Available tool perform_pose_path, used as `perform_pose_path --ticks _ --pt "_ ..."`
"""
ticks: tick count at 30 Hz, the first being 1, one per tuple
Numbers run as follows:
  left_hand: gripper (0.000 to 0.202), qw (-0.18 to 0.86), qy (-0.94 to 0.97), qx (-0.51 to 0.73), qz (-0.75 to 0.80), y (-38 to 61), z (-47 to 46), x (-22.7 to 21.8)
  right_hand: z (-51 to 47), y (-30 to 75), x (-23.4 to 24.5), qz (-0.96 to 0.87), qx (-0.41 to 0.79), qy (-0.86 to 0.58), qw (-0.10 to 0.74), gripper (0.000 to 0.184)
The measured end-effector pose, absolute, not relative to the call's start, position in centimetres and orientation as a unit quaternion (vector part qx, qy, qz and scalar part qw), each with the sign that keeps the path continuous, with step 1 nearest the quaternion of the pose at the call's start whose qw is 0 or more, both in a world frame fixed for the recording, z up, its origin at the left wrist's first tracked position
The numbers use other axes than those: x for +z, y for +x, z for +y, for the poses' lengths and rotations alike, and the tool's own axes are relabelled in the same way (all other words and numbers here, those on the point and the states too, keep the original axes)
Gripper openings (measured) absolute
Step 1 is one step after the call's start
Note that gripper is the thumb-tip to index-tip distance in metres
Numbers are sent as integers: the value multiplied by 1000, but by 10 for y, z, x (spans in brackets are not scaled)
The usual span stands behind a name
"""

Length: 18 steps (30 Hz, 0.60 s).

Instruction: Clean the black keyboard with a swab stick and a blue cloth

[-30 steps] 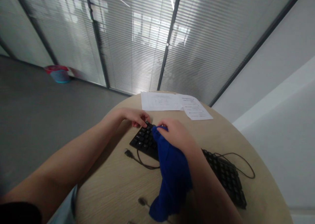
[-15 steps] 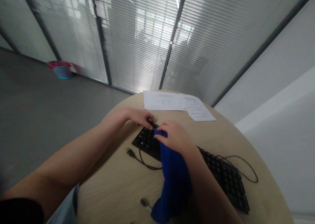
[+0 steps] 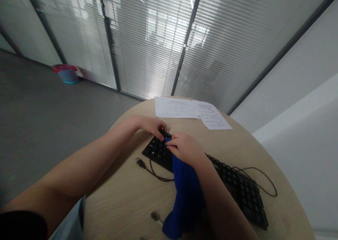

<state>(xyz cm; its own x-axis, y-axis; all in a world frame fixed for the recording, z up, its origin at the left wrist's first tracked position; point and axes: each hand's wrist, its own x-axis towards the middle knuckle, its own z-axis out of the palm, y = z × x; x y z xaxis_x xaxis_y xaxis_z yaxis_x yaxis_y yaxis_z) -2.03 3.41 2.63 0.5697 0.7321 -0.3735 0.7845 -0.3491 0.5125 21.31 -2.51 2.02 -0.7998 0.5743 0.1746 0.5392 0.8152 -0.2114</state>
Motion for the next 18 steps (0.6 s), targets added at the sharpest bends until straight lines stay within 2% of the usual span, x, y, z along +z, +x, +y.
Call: perform_pose_path --ticks 9,18 --pt "64 343 815 -37 466 -20 34 26 -27 208 30 -945 80 -310 65 15" --pt "64 349 813 -32 466 -20 35 24 -30 201 25 -937 79 -326 99 18"
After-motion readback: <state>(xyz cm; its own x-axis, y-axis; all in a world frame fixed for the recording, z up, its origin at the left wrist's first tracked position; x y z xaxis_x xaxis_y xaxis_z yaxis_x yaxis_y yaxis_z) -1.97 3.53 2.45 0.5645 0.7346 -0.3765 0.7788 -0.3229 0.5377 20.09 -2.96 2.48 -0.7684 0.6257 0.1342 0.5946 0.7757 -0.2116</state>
